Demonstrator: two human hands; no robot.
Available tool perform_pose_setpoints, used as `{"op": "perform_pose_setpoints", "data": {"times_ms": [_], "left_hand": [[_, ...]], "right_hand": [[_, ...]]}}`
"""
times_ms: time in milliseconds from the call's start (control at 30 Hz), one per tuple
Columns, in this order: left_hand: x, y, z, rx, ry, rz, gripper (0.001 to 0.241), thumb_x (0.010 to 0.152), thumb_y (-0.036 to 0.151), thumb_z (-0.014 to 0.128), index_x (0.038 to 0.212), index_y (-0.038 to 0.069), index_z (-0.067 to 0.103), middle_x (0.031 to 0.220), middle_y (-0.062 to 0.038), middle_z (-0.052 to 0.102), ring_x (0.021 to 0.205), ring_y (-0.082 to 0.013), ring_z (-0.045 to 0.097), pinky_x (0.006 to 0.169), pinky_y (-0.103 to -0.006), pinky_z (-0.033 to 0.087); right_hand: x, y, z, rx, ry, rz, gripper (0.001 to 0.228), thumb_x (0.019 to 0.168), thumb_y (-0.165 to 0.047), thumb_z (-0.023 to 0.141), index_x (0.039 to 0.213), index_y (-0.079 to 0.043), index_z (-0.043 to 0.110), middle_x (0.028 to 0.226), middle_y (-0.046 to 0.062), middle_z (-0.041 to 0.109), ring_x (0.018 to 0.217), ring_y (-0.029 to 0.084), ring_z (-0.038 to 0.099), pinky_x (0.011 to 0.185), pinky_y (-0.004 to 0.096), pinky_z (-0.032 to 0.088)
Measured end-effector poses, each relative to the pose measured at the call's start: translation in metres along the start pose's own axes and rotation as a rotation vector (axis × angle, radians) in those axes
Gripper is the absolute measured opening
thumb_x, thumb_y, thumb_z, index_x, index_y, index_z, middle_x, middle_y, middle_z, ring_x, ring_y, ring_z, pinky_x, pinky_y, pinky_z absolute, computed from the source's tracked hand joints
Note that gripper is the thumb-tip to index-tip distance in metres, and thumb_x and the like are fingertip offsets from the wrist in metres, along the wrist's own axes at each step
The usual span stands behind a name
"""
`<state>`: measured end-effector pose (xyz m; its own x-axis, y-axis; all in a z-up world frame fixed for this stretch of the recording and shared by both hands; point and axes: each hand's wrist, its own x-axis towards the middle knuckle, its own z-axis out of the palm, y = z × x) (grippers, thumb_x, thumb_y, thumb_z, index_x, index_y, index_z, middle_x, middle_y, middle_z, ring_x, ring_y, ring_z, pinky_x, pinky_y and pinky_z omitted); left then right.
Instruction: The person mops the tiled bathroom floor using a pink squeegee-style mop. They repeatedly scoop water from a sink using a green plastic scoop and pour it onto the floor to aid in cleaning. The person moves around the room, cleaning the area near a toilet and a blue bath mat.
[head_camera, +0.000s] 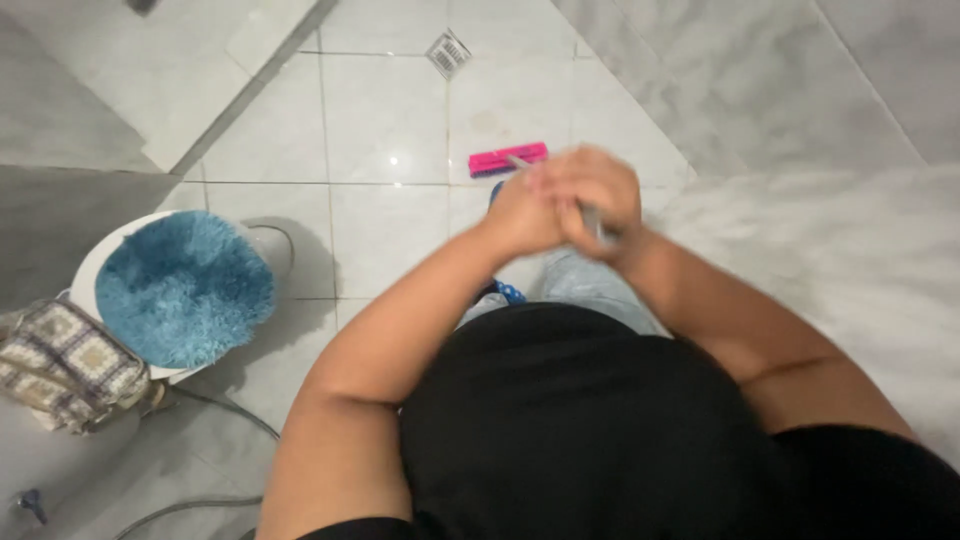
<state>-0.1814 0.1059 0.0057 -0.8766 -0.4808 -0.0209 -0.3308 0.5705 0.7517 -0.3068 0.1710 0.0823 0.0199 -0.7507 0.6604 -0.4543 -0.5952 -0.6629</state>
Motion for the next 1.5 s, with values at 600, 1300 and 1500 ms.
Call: {"op": "perform_pose_setpoints", "data": {"times_ms": [600,1300,1500], "left_hand": [[-0.09,0.038,0.059,0.047,-0.044,0.092,0.036,0.073,0.033,0.076,0.104,0.016,0.071,0.11,-0.007,0.068,0.102,-0.0277,0.068,0.077,-0.0398,0.059],[-0.084,-0.028,0.102,-0.191,0.143,0.084,0.036,0.082,0.028,0.07,0.113,0.01,0.069,0.116,-0.012,0.068,0.107,-0.0307,0.067,0.089,-0.0405,0.056],[-0.068,0.007,0.044,0.138,0.043,0.105,0.025,0.076,0.027,0.072,0.099,0.018,0.072,0.107,-0.008,0.07,0.105,-0.0311,0.068,0.085,-0.0412,0.057]], "right_hand": [[-0.124,-0.039,0.019,-0.016,-0.086,0.074,0.015,0.087,-0.018,0.064,0.094,-0.006,0.071,0.107,0.01,0.077,0.106,0.03,0.074,0.097,0.045,0.057],[-0.109,-0.016,0.037,0.022,0.115,-0.004,0.015,0.082,-0.008,0.057,0.092,0.0,0.065,0.102,0.015,0.073,0.103,0.037,0.069,0.094,0.051,0.056],[-0.103,-0.015,0.036,0.012,0.054,0.048,0.009,0.084,0.005,0.057,0.089,-0.002,0.061,0.107,0.018,0.074,0.109,0.036,0.069,0.094,0.051,0.054]]}}
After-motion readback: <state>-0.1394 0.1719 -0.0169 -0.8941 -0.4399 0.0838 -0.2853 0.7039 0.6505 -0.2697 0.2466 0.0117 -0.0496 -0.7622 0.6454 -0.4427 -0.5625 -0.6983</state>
